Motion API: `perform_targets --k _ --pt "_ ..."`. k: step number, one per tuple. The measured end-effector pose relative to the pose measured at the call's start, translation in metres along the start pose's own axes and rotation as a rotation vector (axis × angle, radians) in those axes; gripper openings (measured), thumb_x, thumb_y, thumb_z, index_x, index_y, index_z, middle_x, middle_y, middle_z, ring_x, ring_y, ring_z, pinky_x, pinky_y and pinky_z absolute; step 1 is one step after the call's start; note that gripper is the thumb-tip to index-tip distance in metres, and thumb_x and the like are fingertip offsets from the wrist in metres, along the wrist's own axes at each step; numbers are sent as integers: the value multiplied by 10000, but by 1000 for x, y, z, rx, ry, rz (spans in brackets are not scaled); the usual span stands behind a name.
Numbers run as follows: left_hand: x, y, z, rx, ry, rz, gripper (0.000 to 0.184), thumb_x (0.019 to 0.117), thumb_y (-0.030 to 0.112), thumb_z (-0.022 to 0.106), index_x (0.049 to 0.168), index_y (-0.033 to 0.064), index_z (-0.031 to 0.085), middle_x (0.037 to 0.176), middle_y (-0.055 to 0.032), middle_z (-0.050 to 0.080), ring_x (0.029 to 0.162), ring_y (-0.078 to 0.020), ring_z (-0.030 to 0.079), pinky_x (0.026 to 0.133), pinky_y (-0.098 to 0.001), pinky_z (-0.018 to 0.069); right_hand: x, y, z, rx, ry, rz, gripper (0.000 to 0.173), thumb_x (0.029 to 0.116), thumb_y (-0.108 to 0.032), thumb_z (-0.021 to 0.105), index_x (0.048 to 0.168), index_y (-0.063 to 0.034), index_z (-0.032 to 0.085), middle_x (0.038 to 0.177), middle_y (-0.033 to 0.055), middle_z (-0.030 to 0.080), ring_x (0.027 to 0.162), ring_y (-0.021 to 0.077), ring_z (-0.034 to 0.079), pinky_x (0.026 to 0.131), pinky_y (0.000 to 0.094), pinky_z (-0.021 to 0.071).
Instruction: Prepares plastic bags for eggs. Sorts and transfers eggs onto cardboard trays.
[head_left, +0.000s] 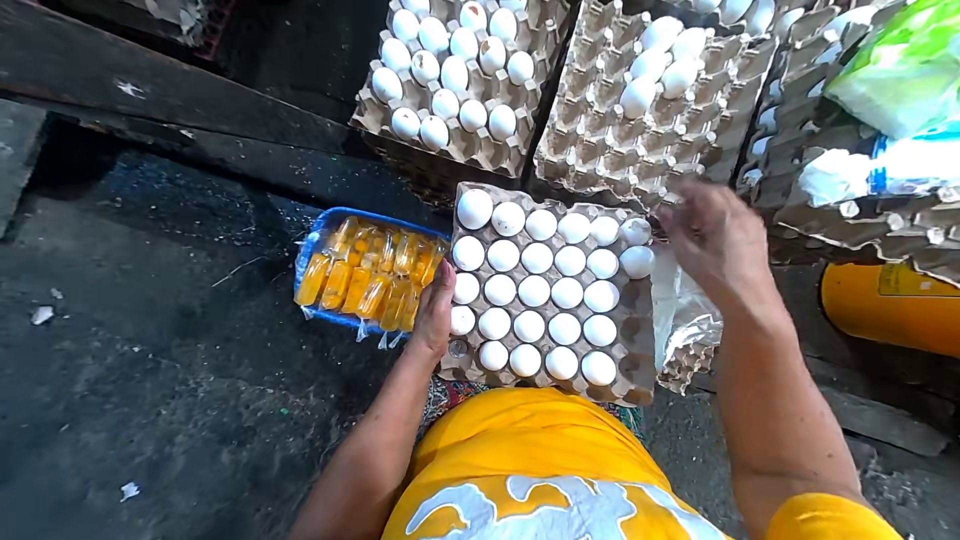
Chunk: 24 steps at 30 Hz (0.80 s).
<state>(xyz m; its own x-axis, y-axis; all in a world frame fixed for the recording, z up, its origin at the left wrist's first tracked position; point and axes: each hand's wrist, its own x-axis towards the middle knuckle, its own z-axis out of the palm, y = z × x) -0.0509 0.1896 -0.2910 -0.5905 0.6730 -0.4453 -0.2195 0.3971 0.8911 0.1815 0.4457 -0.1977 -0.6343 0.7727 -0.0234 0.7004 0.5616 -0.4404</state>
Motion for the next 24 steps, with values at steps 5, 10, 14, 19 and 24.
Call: perform_targets --k 5,10,14,19,24 --pt "1 1 1 -12 -10 -9 687 1081 569 243 1534 90 438 1536 -105 480 1390 -152 471 1140 -401 413 98 -3 4 -13 51 80 591 1028 -333 600 1488 5 449 1417 329 508 1267 510 540 1042 661 432" --pt "2 2 2 -17 -5 6 702 1067 612 247 1496 111 487 1456 -85 550 1309 -127 534 1083 -391 467 163 -5 33 -115 -49 191 683 992 -345 641 1558 -55 391 1442 369 460 1244 579 527 981 723 435" --pt "4 -1 -1 -35 -21 3 713 1058 632 255 1500 124 490 1459 -72 555 1304 -125 544 1079 -392 477 176 -5 39 -131 -33 282 625 995 -309 627 1539 -97 405 1419 351 490 1240 562 540 964 719 443" --pt "4 0 -1 -31 13 -22 690 1064 618 253 1391 104 577 1299 -86 636 1199 -135 602 1015 -392 512 187 -2 37 -177 -25 319 594 1015 -393 602 1477 -46 462 1350 334 563 1252 535 554 977 704 443" --pt "2 0 -1 -28 6 -18 688 1074 595 247 1489 109 501 1478 -78 540 1329 -129 523 1098 -385 452 179 -3 28 -152 9 288 516 1023 -317 595 1417 7 516 1341 323 588 1268 518 559 1013 697 427"
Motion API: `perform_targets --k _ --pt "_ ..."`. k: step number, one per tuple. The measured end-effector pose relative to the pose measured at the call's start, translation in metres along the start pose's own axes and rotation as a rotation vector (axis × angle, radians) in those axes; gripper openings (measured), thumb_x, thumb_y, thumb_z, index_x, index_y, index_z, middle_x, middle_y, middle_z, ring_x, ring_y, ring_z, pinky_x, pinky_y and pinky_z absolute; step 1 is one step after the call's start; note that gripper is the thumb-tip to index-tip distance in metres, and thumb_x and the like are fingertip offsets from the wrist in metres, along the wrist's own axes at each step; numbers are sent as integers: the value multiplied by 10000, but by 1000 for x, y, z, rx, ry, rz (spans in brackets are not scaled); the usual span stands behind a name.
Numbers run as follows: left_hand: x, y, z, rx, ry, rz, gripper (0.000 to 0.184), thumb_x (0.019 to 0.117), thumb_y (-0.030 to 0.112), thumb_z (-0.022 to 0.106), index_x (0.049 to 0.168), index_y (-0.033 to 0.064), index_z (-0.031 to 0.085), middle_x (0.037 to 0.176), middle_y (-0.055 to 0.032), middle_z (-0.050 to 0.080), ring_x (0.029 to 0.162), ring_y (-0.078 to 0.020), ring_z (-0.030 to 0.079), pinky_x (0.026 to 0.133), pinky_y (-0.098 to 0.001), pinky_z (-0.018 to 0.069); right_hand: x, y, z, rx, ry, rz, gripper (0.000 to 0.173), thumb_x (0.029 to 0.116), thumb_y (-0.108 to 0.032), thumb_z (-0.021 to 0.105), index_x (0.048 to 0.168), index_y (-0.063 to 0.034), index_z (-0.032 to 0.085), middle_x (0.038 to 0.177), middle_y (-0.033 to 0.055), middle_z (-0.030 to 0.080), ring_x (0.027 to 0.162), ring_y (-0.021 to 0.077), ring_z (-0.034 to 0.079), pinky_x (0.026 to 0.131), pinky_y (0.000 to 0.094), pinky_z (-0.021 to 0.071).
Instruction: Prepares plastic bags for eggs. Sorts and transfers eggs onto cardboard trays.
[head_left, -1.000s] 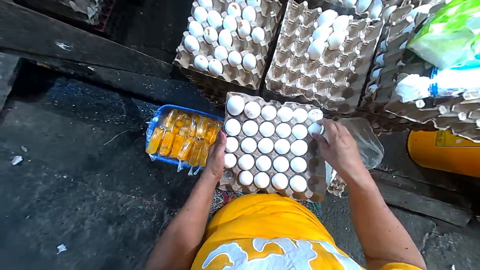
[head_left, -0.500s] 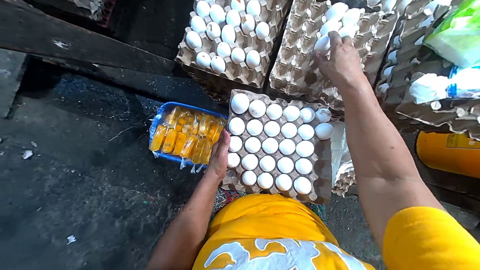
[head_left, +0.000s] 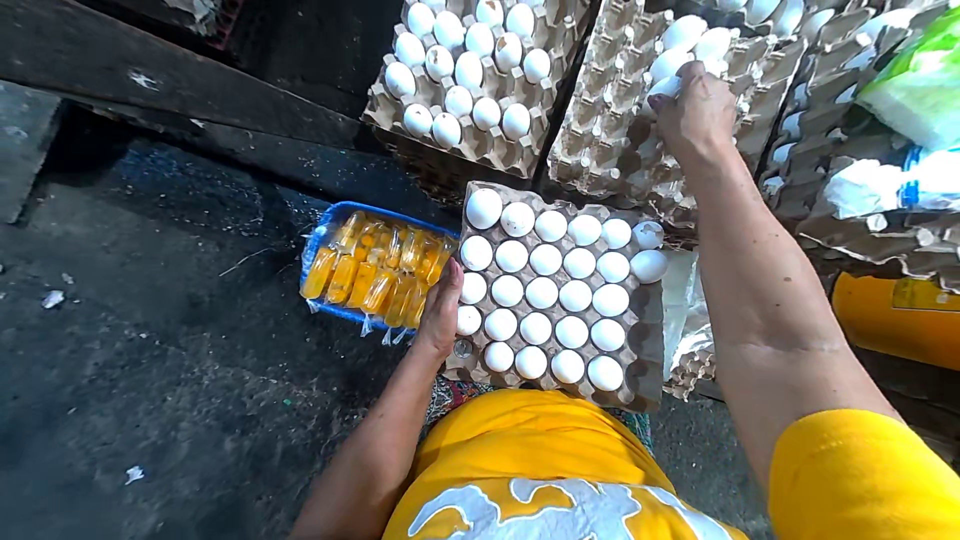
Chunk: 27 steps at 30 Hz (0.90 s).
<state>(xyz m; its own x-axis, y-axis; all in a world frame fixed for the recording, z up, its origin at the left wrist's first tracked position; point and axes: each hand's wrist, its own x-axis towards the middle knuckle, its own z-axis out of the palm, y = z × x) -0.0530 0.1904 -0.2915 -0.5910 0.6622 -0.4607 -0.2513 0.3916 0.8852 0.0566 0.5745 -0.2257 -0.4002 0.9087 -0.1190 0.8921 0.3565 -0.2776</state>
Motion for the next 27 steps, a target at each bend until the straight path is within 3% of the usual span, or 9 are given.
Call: perform_targets --k 3,8,12,15,18,22,27 --pt "0 -1 0 13 6 16 699 1071 604 247 1474 101 517 1474 -87 544 1329 -138 527 1095 -401 457 -23 20 -8 196 103 -99 531 1024 -338 603 1399 29 518 1267 307 627 1202 473 606 1030 636 447" --pt "0 0 -2 20 -12 -9 722 1061 627 258 1534 117 452 1532 -90 494 1379 -160 486 1127 -427 426 -132 59 -34 433 45 -318 512 1020 -374 598 1377 -13 534 1111 191 675 939 258 684 866 474 569" --pt "2 -5 -3 1 -28 -3 737 1049 652 256 1523 125 459 1490 -90 529 1332 -156 526 1085 -421 467 -224 80 -29 348 -61 -356 474 984 -325 656 1334 -12 593 1126 175 692 982 268 694 885 499 575" --pt "0 -4 -1 2 -27 -2 728 1050 651 252 1501 127 479 1447 -85 556 1297 -147 545 1063 -413 478 -256 88 -8 220 -76 -322 456 957 -298 699 1308 -14 631 1104 199 708 969 363 704 841 607 561" --pt "-1 -3 1 9 -34 5 739 1050 651 257 1528 121 451 1501 -88 516 1354 -151 504 1112 -419 438 -266 85 7 98 -79 -289 399 961 -240 711 1288 -20 654 1162 232 694 978 437 691 819 651 532" --pt "-1 -3 3 12 -19 11 721 1057 638 251 1505 120 479 1479 -88 534 1340 -151 514 1098 -417 450 -256 90 -4 132 -118 -306 396 1006 -326 635 1284 -47 668 1141 194 707 958 369 714 801 585 578" --pt "2 0 4 21 -4 28 695 1066 611 248 1481 116 506 1427 -74 577 1303 -114 545 1088 -377 466 -190 65 -40 119 -6 -315 390 1041 -277 610 1297 17 623 1178 253 668 1015 402 692 870 596 561"
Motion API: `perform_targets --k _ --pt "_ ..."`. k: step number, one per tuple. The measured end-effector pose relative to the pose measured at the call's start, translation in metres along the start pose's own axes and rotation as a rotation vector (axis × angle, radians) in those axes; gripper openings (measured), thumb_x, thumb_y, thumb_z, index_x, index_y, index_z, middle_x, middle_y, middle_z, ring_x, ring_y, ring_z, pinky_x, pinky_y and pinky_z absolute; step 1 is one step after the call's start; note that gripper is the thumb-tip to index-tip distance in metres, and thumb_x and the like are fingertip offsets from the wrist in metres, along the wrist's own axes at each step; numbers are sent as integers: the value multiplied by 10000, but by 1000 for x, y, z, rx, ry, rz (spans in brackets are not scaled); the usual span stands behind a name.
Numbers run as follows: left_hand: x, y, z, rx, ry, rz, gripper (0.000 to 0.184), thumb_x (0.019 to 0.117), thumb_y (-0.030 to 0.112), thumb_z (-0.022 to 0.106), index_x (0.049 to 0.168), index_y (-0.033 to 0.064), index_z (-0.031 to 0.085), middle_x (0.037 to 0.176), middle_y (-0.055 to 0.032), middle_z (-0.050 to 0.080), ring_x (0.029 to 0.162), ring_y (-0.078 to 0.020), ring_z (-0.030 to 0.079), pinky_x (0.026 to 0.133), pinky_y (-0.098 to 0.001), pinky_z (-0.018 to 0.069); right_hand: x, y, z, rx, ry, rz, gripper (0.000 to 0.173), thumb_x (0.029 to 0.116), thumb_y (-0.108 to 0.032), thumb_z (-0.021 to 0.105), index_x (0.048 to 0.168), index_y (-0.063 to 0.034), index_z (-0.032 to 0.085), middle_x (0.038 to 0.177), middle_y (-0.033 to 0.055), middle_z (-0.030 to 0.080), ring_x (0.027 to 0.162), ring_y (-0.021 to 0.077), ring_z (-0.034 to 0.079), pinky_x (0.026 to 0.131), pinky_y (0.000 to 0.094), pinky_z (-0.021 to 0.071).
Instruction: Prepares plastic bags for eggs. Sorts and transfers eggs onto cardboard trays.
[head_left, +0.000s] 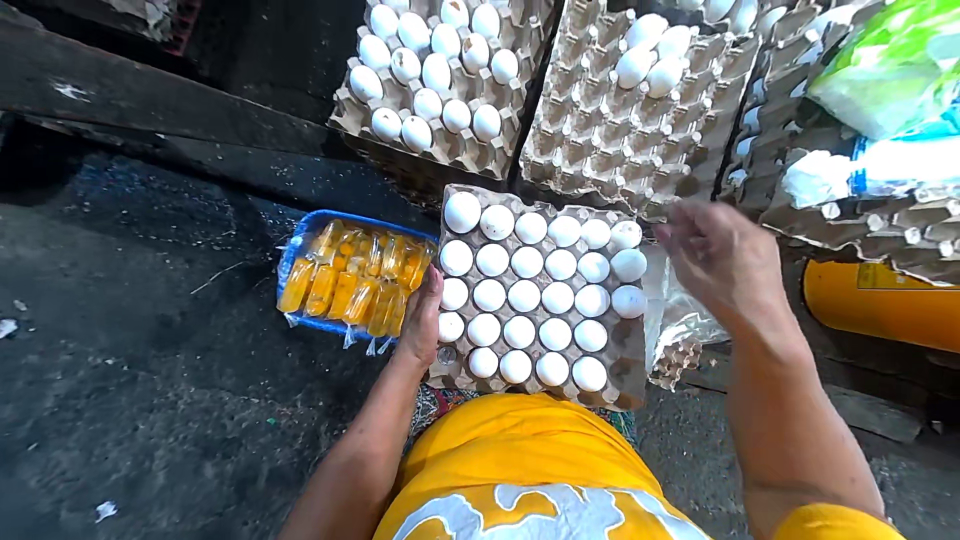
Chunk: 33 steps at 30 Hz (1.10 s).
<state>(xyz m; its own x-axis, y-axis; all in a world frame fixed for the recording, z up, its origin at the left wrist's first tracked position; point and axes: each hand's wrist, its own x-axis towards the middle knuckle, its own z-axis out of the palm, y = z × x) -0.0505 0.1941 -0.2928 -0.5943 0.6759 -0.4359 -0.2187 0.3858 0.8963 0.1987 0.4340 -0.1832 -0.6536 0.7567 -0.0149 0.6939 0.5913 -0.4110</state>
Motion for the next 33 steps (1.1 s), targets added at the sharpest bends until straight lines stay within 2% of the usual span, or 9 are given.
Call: perform_targets --k 3,5,10,16,23,25,26,29,33 --pt "-1 2 1 16 28 -13 690 1077 583 247 1470 79 509 1423 -108 574 1307 -128 540 1093 -376 458 82 1 1 12 56 19 536 1024 -337 616 1415 19 532 1369 320 540 1201 490 578 987 645 472" --pt "-1 4 1 15 37 -20 675 1084 560 246 1494 81 488 1453 -101 555 1325 -114 524 1106 -359 445 138 13 11 30 99 60 583 997 -374 641 1436 -9 521 1469 307 466 1322 485 496 1061 634 426" --pt "-1 5 -1 0 45 -18 675 1089 529 234 1482 39 483 1464 -112 540 1333 -101 513 1111 -326 436 216 42 30 -36 30 279 611 924 -159 684 1489 -44 483 1491 376 407 1314 586 463 1014 736 410" --pt "1 1 -6 -6 31 -12 663 1090 517 238 1530 66 444 1552 -89 472 1397 -95 460 1154 -331 395 222 51 33 -206 -5 229 639 858 3 696 1465 -55 507 1454 413 402 1250 636 481 935 772 434" --pt "0 1 -7 -35 31 -7 618 1100 482 256 1455 51 521 1463 -84 548 1324 -88 520 1108 -318 441 218 44 36 -204 96 203 585 877 26 659 1422 91 457 1430 409 439 1293 610 471 997 736 422" --pt "0 3 -5 -21 50 -7 616 1101 482 258 1365 28 580 1296 -98 630 1203 -82 584 1035 -306 484 213 27 35 -188 183 195 580 898 -16 653 1430 97 451 1432 408 437 1313 597 456 1030 706 411" --pt "1 3 -6 -16 46 -11 621 1102 480 251 1349 21 589 1269 -103 640 1185 -83 592 1025 -304 487 211 15 34 -177 232 170 565 920 -46 640 1433 96 449 1432 403 440 1322 585 452 1057 676 403" --pt "3 1 -7 -7 21 -29 649 1098 512 240 1350 33 597 1274 -104 651 1188 -95 605 1029 -319 494 206 -28 36 -103 261 45 552 940 -59 622 1443 94 455 1420 388 468 1304 557 491 1079 636 421" --pt "2 4 -5 -17 44 -36 626 1100 492 253 1347 23 587 1261 -98 648 1186 -90 601 1027 -298 494 218 -72 65 -16 126 -91 530 925 -49 638 1425 58 500 1404 362 494 1271 545 521 1018 657 464"
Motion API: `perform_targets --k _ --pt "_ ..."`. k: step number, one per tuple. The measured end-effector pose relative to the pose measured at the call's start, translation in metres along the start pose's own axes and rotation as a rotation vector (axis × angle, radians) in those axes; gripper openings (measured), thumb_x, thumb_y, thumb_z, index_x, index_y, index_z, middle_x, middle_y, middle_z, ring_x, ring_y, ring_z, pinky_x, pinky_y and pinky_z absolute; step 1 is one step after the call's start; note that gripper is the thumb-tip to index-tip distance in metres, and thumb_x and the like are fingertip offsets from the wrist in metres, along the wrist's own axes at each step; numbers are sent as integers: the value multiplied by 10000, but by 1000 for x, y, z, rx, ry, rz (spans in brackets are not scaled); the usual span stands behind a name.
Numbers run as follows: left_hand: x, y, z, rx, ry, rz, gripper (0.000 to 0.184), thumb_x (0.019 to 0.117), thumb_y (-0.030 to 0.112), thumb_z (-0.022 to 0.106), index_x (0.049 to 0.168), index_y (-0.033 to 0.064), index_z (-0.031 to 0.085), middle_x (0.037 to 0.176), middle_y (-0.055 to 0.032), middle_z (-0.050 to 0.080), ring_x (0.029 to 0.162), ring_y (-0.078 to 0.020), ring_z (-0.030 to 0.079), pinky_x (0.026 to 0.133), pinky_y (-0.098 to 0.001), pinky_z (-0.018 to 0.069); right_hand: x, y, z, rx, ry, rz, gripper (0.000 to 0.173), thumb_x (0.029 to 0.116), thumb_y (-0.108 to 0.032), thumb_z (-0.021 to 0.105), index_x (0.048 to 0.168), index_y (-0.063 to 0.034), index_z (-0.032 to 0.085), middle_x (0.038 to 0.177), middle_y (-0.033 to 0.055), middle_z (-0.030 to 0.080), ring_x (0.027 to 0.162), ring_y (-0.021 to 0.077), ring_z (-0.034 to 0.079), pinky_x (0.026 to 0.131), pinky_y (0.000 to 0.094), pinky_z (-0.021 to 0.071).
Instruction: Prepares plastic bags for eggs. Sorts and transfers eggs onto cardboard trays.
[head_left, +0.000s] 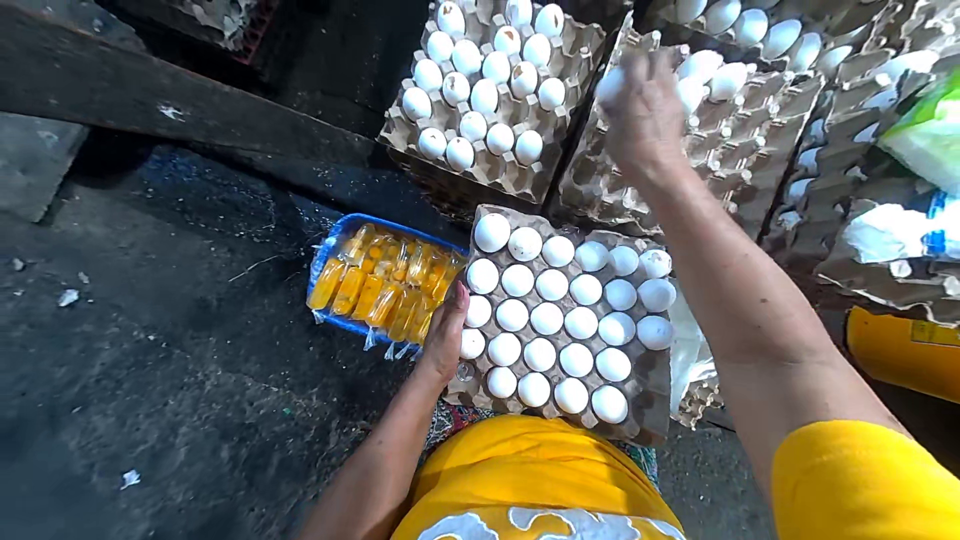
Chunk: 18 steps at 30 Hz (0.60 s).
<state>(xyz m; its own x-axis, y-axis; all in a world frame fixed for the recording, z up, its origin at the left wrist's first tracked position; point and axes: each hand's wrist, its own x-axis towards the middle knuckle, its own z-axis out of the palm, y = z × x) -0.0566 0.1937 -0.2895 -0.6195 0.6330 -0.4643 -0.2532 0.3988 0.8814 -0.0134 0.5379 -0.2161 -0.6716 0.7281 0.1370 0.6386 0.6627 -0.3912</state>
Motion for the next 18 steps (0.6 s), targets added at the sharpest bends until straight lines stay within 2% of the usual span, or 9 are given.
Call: perform_targets --k 3,5,8,11,13,15,17,18 --pt "0 1 1 16 9 -4 620 1101 466 252 1406 11 542 1335 -111 614 1237 -84 573 1058 -287 470 10 -24 28 25 -108 -90 523 924 -49 649 1424 28 516 1394 320 520 1245 508 558 1000 624 493" --pt "0 1 0 29 3 7 622 1098 450 245 1447 6 507 1391 -115 588 1282 -78 545 1091 -284 446 17 -34 44 -9 -198 -125 531 924 -70 676 1423 26 523 1401 306 519 1262 503 545 993 629 491" --pt "1 2 1 34 7 20 615 1100 428 243 1414 -22 521 1382 -130 583 1278 -72 539 1088 -275 437 27 -38 56 -70 -312 -136 477 970 -97 639 1428 -9 537 1393 284 523 1272 494 539 987 629 490" --pt "1 3 0 24 4 20 611 1102 421 251 1422 -26 519 1406 -137 573 1299 -76 530 1100 -273 432 27 -26 41 -24 -236 -97 488 985 -155 632 1458 -65 555 1446 253 523 1253 495 563 949 678 495" --pt "0 2 0 14 -4 13 608 1103 427 255 1437 -12 509 1427 -128 563 1318 -73 517 1116 -276 423 24 -11 16 -40 -101 15 467 966 -149 632 1419 -47 580 1483 269 494 1314 527 499 958 731 449" --pt "1 1 1 5 7 19 598 1103 429 265 1398 -12 540 1350 -121 607 1257 -72 557 1076 -281 456 23 17 -5 -108 -2 170 527 944 -175 637 1430 4 542 1499 336 430 1353 570 427 960 740 431" --pt "1 0 0 3 -8 26 614 1100 437 261 1426 -14 521 1383 -124 592 1284 -68 542 1094 -279 441 22 46 -17 -178 -10 318 587 946 -220 644 1451 41 496 1510 390 371 1328 613 421 943 753 429" --pt "1 1 0 -2 -18 30 615 1099 429 259 1441 -19 506 1406 -131 577 1303 -70 528 1107 -279 429 21 57 -19 -202 -44 371 579 960 -241 633 1440 51 494 1491 399 385 1301 620 447 937 757 430"
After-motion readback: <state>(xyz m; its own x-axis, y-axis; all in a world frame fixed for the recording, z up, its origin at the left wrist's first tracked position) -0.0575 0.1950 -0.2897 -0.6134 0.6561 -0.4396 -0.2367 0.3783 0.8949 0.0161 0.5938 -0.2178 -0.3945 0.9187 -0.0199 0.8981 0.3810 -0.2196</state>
